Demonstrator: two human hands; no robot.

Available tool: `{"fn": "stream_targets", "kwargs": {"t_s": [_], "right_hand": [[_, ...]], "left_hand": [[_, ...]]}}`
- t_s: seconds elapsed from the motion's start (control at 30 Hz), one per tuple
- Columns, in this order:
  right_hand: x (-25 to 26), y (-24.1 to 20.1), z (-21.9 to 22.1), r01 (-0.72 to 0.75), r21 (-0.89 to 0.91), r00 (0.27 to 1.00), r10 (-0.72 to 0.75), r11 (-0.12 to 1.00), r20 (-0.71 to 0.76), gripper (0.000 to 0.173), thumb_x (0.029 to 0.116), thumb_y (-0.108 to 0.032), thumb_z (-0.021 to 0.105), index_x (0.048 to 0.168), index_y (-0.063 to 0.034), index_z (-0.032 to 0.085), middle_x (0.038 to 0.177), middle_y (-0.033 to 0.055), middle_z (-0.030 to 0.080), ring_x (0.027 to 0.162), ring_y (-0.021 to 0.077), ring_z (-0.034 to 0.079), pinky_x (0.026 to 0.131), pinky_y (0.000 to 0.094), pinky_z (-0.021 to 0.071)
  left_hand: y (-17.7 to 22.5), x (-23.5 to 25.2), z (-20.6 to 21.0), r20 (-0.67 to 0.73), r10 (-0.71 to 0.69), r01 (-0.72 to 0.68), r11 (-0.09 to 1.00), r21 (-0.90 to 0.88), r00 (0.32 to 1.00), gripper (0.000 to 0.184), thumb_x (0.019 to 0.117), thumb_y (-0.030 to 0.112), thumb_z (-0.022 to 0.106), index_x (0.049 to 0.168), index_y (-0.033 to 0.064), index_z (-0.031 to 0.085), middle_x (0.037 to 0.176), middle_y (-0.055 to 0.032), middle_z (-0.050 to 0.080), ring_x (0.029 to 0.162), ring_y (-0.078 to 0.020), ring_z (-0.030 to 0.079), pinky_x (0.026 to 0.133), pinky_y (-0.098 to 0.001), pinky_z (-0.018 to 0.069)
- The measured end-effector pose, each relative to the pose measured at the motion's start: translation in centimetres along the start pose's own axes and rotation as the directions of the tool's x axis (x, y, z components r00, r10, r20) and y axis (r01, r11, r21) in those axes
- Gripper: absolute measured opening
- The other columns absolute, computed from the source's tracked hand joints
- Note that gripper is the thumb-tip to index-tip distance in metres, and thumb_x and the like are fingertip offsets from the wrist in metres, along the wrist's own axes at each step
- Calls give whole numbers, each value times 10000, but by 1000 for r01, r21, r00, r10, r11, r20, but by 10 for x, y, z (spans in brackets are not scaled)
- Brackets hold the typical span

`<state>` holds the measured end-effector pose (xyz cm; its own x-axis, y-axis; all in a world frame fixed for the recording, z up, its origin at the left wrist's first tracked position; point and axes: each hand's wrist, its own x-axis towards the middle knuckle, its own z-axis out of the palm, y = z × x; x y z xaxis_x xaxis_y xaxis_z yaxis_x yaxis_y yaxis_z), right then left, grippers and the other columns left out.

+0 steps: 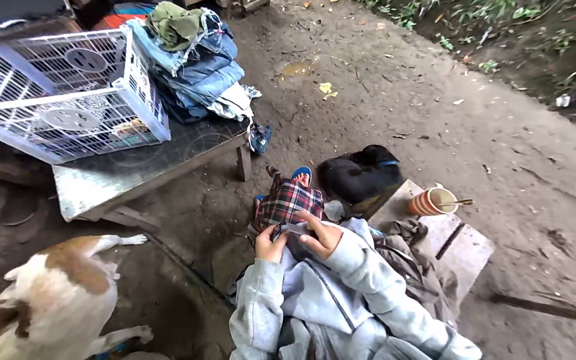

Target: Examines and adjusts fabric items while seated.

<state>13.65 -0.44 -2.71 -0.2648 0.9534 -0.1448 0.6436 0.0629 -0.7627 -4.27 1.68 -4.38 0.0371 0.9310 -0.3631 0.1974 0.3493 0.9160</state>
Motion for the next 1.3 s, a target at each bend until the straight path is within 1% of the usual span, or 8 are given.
{"fn": "stream_targets", "kwargs": {"t_s": [0.17, 0.23, 0.3, 0.43, 0.57, 0.93, 1.2, 1.3], "right_hand": [[-8, 3, 13, 6, -41, 1000, -6, 999, 15, 569, 1058, -397, 467, 1522, -67, 466, 1121, 238, 713, 886, 413, 716, 782, 615, 551], [-12, 12, 15, -26, 41, 1000, 25, 999, 2, 647, 1027, -453, 501, 1536, -58, 441, 1024, 225, 716, 828, 389, 697, 765, 608, 546], [-17, 17, 14, -169, 40, 985, 167, 985, 36, 766, 974, -513, 576, 1571, -75, 378, 1019, 237, 711, 849, 404, 688, 802, 618, 533], [-29, 38, 15, -478, -123, 871, 487, 870, 61, 931, 882, -549, 732, 1601, -124, 320, 1413, 257, 572, 1170, 451, 637, 994, 638, 476], [-48, 67, 25, -530, -87, 846, 533, 844, 22, 914, 882, -524, 750, 1579, -83, 356, 1467, 273, 513, 1257, 454, 581, 1047, 626, 445], [-37, 73, 27, -404, -71, 904, 410, 912, 122, 901, 879, -504, 757, 1578, -94, 362, 1447, 264, 534, 1211, 430, 612, 1034, 597, 467], [-21, 82, 31, -317, -77, 932, 326, 945, 159, 915, 837, -522, 786, 1561, -112, 403, 1431, 258, 554, 1201, 431, 621, 1023, 605, 476], [-23, 84, 31, -302, -52, 940, 307, 952, 151, 887, 860, -498, 772, 1556, -89, 404, 1415, 271, 560, 1198, 435, 617, 1026, 606, 468]], "left_hand": [[-6, -7, 1, -2, 81, -81, 996, -49, 997, 144, 846, -43, 701, 985, -82, 700, 888, -68, 708, 821, 3, 625, 823, -199, 516], [-7, -11, 1, 10, 108, -108, 994, 4, 994, 181, 863, -13, 677, 1026, -90, 692, 906, -94, 697, 834, -34, 620, 825, -233, 511], [-6, -16, 1, 38, 120, -123, 988, 91, 992, 241, 924, 62, 665, 1103, -99, 674, 936, -143, 694, 859, -119, 639, 846, -313, 522], [1, -29, 0, 101, 113, -141, 928, 346, 988, 335, 992, 156, 619, 1222, -84, 654, 1036, -254, 708, 993, -366, 689, 935, -549, 512], [10, -46, 0, 155, 40, -118, 836, 535, 987, 401, 1031, 178, 580, 1364, -45, 593, 1129, -300, 700, 1072, -472, 682, 972, -626, 491], [-32, -31, -7, -26, 17, -7, 932, 363, 1000, 347, 1026, 103, 589, 1291, -121, 604, 1195, -321, 661, 1159, -405, 643, 1065, -508, 457], [-54, -38, -13, -238, 31, 20, 978, 208, 971, 276, 984, 79, 639, 1175, -119, 667, 1073, -291, 698, 1041, -371, 677, 991, -507, 495], [-56, -41, -14, -231, 53, -5, 979, 205, 972, 280, 981, 99, 653, 1163, -112, 674, 1059, -280, 703, 1026, -358, 680, 980, -505, 499]]}}
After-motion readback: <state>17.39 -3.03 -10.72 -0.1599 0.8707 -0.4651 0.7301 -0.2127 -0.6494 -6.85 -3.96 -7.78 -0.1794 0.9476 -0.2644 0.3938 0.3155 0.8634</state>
